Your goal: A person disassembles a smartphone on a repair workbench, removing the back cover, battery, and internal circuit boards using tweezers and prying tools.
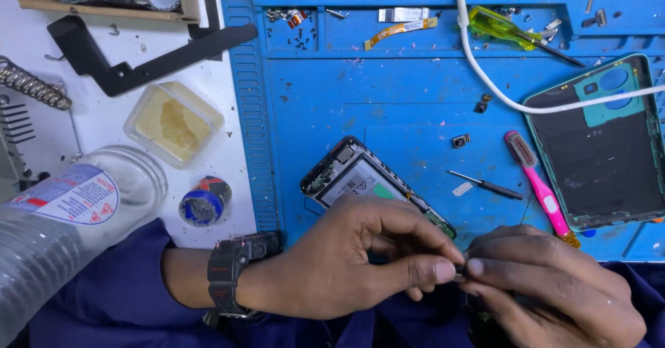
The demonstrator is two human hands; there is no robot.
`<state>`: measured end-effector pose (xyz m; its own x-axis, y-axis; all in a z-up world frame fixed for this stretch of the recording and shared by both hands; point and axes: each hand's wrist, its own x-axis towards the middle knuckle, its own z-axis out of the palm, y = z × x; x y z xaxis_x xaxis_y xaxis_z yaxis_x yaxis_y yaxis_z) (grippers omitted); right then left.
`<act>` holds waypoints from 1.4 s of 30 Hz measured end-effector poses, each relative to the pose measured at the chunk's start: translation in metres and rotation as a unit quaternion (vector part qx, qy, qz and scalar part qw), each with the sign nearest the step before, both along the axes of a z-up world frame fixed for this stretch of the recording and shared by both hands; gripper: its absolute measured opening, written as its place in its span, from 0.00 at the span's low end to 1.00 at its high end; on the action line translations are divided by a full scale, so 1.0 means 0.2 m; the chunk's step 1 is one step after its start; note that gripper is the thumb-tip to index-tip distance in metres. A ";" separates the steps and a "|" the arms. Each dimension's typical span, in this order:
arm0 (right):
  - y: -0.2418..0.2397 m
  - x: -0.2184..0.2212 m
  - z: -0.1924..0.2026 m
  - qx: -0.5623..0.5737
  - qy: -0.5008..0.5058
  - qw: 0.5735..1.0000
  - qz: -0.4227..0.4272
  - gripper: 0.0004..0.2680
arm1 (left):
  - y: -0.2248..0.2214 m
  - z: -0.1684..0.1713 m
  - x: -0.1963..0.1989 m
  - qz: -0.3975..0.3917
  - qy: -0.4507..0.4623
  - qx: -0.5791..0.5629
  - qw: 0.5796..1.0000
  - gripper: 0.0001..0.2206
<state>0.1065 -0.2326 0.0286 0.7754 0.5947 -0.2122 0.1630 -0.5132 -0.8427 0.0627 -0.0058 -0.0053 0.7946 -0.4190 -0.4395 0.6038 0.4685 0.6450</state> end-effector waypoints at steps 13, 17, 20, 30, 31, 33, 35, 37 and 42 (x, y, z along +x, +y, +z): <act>0.06 -0.05 0.02 -0.091 -0.035 0.995 -0.009 0.09 | 0.01 0.00 0.00 0.016 -0.050 0.104 0.993 0.05; 0.04 -0.03 -0.01 -0.062 -0.067 0.996 0.008 0.07 | 0.00 -0.01 -0.01 -0.003 -0.025 0.098 0.995 0.06; -0.01 -0.02 -0.02 -0.061 -0.044 0.997 0.028 0.08 | 0.00 -0.02 0.00 -0.002 -0.038 0.093 0.995 0.06; -0.05 -0.01 -0.05 -0.048 -0.037 0.997 0.047 0.08 | 0.00 -0.03 0.00 -0.028 -0.038 0.107 0.993 0.06; -0.05 -0.01 -0.05 -0.042 -0.041 0.997 0.047 0.08 | 0.00 -0.03 0.00 -0.030 -0.036 0.105 0.993 0.06; -0.06 -0.01 -0.06 -0.035 -0.044 0.997 0.048 0.08 | 0.00 -0.03 0.00 -0.031 -0.033 0.104 0.994 0.07; -0.06 -0.01 -0.06 -0.037 -0.038 0.997 0.052 0.08 | 0.00 -0.03 -0.01 -0.011 -0.054 0.109 0.993 0.05; -0.06 -0.02 -0.04 -0.044 -0.031 0.997 0.047 0.08 | -0.01 -0.03 -0.01 -0.007 -0.065 0.122 0.990 0.04; -0.07 -0.02 -0.04 -0.059 -0.017 0.997 0.052 0.09 | -0.01 -0.03 -0.02 0.007 -0.090 0.141 0.986 0.03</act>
